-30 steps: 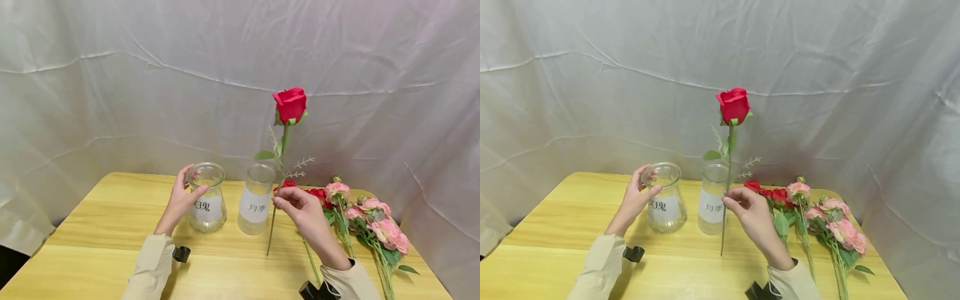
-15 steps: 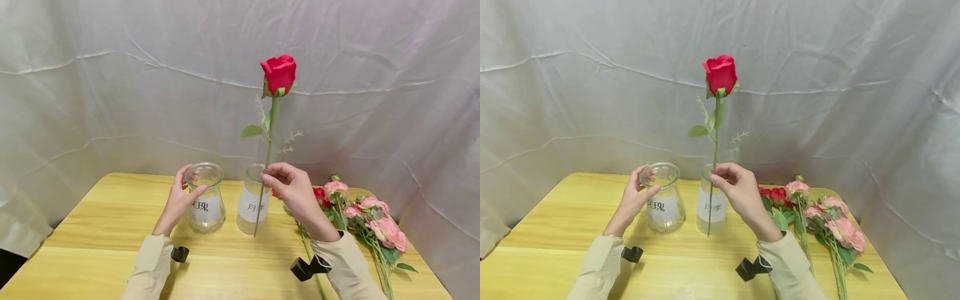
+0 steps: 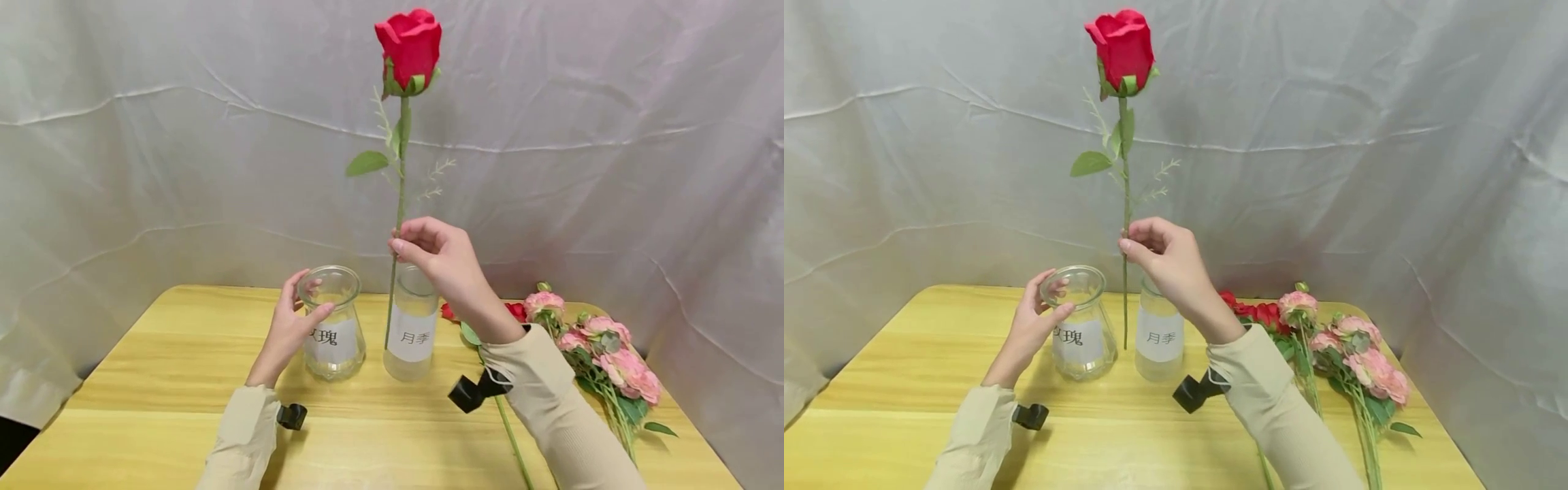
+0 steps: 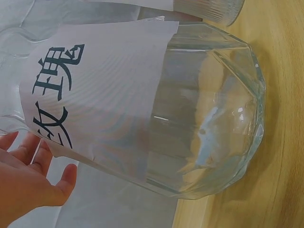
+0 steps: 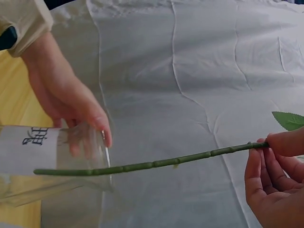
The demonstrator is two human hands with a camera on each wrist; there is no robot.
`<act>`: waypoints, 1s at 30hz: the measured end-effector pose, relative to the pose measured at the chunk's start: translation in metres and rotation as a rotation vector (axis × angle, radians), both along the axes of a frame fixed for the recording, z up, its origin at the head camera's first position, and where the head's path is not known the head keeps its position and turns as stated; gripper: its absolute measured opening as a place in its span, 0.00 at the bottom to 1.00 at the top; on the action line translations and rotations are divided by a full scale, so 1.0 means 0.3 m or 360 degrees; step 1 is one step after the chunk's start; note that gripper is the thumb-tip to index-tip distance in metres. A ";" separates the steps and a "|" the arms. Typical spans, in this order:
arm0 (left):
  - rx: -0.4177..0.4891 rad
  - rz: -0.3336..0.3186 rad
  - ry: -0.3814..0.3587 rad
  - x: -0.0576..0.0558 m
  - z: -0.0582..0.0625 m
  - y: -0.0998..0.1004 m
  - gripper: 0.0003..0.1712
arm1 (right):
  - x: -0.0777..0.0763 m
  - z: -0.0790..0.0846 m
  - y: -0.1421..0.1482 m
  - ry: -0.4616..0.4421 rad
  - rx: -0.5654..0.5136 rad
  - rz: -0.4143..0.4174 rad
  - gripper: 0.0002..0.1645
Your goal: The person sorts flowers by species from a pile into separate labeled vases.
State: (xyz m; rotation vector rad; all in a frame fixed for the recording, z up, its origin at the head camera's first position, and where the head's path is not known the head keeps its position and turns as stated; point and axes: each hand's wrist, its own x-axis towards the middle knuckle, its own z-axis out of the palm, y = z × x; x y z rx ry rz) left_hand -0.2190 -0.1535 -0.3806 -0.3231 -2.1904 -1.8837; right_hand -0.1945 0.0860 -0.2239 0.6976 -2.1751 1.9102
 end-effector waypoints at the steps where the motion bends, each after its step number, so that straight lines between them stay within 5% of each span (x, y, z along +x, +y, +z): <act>1: 0.0000 0.0004 0.0005 0.001 0.000 -0.001 0.45 | -0.005 0.008 -0.008 0.0001 -0.0008 0.0006 0.06; 22: 0.0034 -0.0022 0.0003 -0.013 -0.003 -0.001 0.44 | -0.132 0.153 -0.147 0.0040 -0.0219 -0.0109 0.09; 30: 0.0028 0.0005 -0.0010 -0.013 -0.005 -0.007 0.45 | -0.172 0.129 -0.208 -0.0018 -0.0195 -0.0099 0.09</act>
